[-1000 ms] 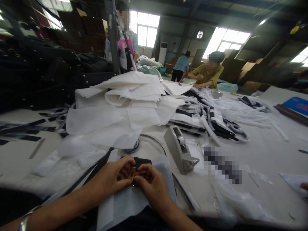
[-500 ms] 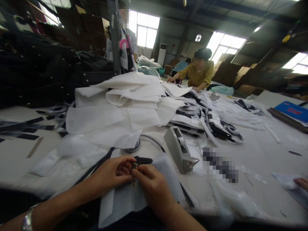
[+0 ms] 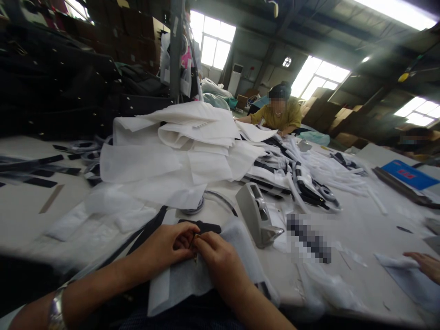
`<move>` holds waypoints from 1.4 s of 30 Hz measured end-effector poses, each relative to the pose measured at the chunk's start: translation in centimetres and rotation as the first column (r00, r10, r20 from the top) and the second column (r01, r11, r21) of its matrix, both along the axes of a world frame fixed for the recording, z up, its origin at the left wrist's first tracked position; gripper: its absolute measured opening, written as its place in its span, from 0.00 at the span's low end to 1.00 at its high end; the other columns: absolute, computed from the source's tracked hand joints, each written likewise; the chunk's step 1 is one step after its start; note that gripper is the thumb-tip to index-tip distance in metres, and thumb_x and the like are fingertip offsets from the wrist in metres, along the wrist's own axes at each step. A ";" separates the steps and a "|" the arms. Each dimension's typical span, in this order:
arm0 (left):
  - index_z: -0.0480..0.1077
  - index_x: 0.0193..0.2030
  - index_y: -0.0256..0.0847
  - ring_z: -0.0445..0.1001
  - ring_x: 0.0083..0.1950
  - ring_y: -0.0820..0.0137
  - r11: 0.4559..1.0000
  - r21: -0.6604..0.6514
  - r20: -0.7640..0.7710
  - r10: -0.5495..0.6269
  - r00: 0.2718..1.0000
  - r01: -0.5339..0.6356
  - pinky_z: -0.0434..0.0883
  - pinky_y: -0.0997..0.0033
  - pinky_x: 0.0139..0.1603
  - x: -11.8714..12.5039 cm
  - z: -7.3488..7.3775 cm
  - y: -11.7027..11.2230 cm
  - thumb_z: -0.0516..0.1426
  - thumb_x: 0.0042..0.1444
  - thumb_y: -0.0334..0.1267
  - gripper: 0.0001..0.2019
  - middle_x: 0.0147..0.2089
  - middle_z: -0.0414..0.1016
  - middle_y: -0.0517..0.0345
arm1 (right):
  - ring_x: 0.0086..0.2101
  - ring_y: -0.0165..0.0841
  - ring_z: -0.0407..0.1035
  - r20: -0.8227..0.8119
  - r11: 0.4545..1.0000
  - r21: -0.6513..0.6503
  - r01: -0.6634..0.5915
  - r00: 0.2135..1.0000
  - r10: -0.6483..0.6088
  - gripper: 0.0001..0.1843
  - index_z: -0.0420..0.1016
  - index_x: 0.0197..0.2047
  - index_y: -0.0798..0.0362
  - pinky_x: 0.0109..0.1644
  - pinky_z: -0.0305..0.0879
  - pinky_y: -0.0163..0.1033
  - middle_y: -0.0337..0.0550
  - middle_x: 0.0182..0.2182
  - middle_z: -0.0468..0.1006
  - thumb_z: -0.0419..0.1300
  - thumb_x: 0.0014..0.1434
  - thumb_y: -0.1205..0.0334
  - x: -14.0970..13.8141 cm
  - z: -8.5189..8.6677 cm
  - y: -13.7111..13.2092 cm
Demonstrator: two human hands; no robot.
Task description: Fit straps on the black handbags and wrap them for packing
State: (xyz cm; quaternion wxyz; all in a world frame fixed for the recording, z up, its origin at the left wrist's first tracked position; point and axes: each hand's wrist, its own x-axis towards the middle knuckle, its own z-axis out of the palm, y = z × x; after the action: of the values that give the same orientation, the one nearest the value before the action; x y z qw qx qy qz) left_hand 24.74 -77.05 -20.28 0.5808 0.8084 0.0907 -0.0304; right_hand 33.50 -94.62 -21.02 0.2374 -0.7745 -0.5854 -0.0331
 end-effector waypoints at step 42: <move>0.72 0.57 0.48 0.76 0.57 0.59 0.999 0.042 0.060 -0.019 0.998 0.017 0.70 0.63 0.59 -0.7 0.2 1.9 0.60 0.59 0.36 0.18 0.56 0.80 0.57 | 0.55 0.43 0.70 -0.081 0.984 -0.122 -0.133 0.989 0.124 0.14 0.76 0.51 0.48 0.60 0.66 0.48 0.43 0.55 0.79 0.66 0.61 0.68 4.9 3.5 2.1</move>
State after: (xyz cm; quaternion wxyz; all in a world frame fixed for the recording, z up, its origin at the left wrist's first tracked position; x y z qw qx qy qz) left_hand 24.02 -75.20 -20.06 0.5661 0.8216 0.0664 -0.0094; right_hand 38.44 -92.55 -17.57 0.2105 -0.7492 -0.6262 0.0480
